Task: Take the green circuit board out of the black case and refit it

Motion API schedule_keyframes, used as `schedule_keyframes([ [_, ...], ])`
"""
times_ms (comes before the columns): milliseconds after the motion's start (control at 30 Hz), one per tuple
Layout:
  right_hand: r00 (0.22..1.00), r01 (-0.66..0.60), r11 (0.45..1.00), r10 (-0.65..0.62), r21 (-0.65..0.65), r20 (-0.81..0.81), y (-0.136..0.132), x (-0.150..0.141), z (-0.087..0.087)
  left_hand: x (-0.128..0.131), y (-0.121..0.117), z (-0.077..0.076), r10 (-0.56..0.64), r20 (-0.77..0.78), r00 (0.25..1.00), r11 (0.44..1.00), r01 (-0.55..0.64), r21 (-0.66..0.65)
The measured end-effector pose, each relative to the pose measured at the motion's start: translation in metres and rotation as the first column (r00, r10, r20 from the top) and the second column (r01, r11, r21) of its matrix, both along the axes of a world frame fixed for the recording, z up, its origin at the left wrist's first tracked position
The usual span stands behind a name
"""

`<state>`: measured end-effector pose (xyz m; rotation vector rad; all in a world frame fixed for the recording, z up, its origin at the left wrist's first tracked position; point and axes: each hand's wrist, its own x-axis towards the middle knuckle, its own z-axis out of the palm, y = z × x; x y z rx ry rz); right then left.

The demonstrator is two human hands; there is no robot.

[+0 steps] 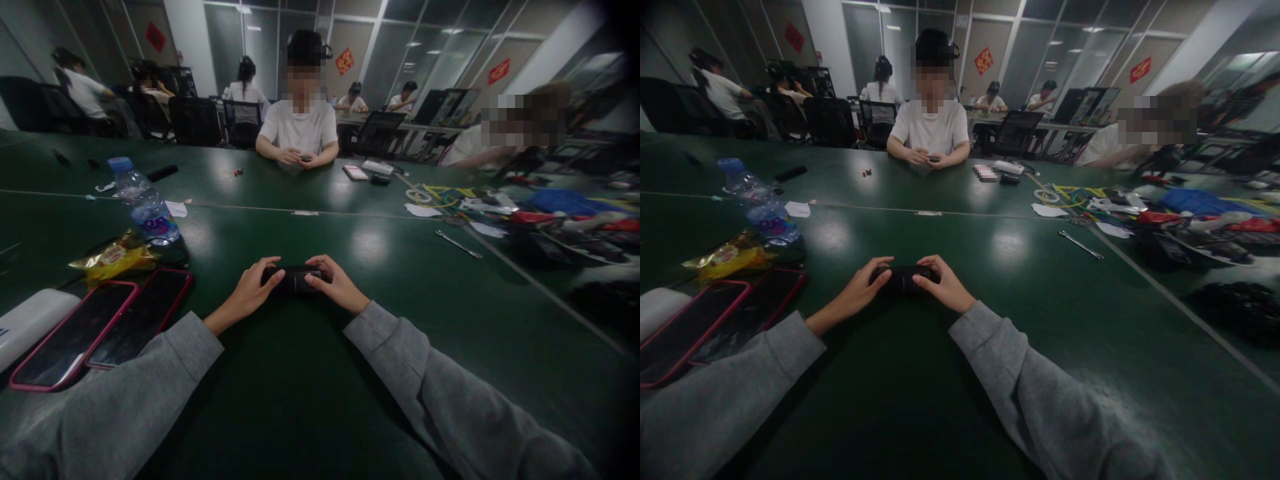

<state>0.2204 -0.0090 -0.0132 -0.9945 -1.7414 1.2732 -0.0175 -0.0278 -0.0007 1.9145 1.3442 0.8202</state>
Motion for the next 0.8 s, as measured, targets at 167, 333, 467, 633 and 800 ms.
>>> schedule_keyframes([
  [167, 0.999, 0.025, 1.000, -0.026, -0.009, -0.027, 0.000, 0.001, 0.002, -0.001, 0.002, -0.004, 0.009, 0.033, 0.999, 1.000, -0.009, -0.026],
  [333, 0.992, 0.064, 0.994, -0.073, -0.092, -0.105, -0.001, 0.002, 0.005, -0.001, 0.002, -0.004, 0.007, 0.052, 0.999, 0.999, -0.005, -0.033],
  [467, 0.982, 0.087, 0.986, -0.109, -0.143, -0.155, 0.000, 0.003, 0.005, -0.001, 0.002, -0.002, 0.000, 0.058, 0.998, 0.999, 0.003, -0.055],
  [633, 0.980, 0.083, 0.982, -0.111, -0.169, -0.167, 0.001, 0.003, 0.007, -0.002, 0.002, -0.001, 0.011, 0.077, 0.997, 0.990, 0.000, -0.143],
  [800, 0.976, 0.073, 0.976, -0.113, -0.205, -0.187, 0.000, 0.003, 0.011, -0.002, 0.002, -0.001, 0.033, 0.136, 0.990, 0.985, -0.009, -0.174],
])
